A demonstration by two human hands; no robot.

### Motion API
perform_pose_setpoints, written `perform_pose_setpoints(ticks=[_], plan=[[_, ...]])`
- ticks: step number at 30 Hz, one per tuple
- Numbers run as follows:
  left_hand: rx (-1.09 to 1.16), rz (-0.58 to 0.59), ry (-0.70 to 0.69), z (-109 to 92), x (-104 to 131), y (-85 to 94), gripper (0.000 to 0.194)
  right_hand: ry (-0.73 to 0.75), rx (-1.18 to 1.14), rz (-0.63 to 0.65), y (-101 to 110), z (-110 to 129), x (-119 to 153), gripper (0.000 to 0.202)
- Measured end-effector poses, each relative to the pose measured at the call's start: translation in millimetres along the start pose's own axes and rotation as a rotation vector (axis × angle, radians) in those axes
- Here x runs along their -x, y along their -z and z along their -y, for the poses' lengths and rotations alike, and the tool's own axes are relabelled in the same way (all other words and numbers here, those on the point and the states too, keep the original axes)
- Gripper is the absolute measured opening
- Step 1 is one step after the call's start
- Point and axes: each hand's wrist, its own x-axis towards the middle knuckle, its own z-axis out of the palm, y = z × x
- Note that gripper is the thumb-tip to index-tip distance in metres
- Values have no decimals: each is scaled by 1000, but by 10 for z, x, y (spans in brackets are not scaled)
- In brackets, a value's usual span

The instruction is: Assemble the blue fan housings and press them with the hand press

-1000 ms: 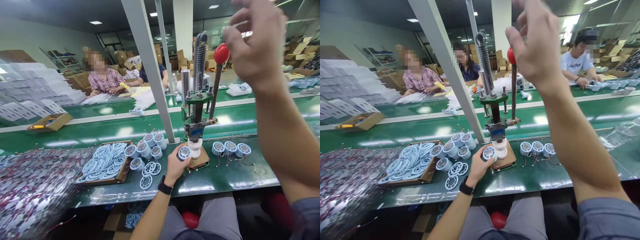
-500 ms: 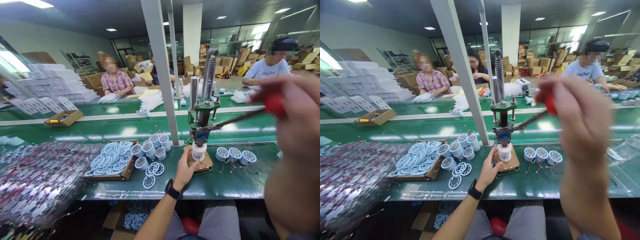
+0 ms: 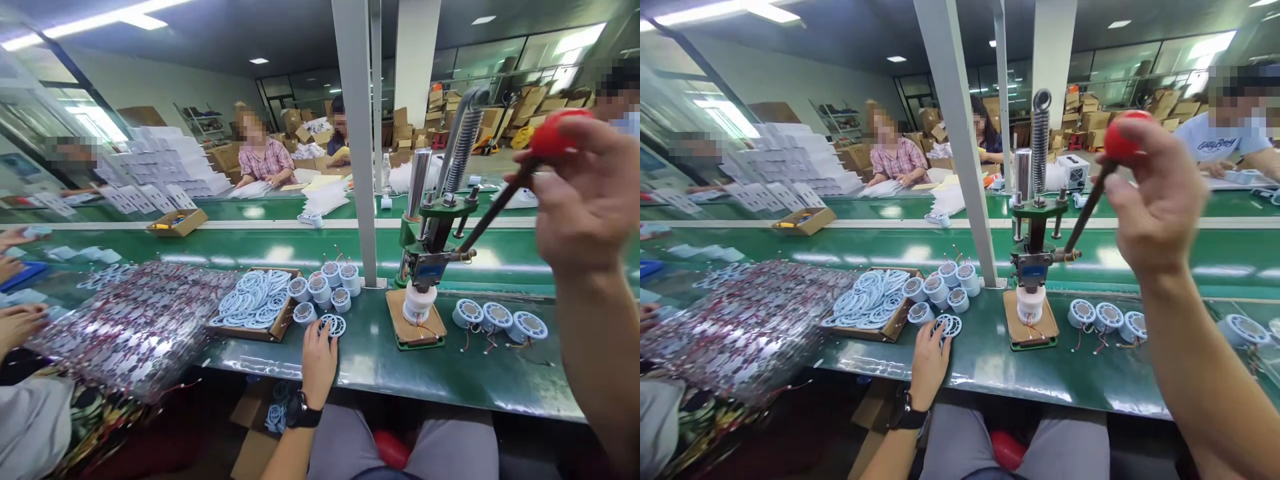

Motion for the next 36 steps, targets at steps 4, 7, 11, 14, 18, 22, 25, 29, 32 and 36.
perform_pose_setpoints(ticks=[4,7,11,14,18,22,25,29,32,36], plan=[[10,-50,-10,17,-24,7,22,-214,-413,-251,-424,72,67,61],[26,-72,-34,-88,26,54,20,-285,-353,-413,-881,256,873,72],[72,175,-206,-463,204,53,20,-612,-258,-132,-1457,374,1875,89],[47,306,-263,-748,206,37,17,-700,-183,-51,-1701,399,2114,83],[-101,264,-244,-893,-349,112,19,-694,-39,-86,-1728,325,2067,74],[-176,246,-257,-769,-1228,163,43,-604,107,-2,-1481,120,2064,54],[-216,352,-348,-640,-1645,133,47,-527,193,139,-1230,-43,2145,41],[-247,482,-454,-589,-1824,148,45,-476,254,289,-995,-212,2249,33],[-266,506,-484,-689,-1783,277,45,-483,271,318,-895,-260,2266,33],[-293,539,-477,-970,-1417,482,39,-477,216,247,-827,28,2278,33]])
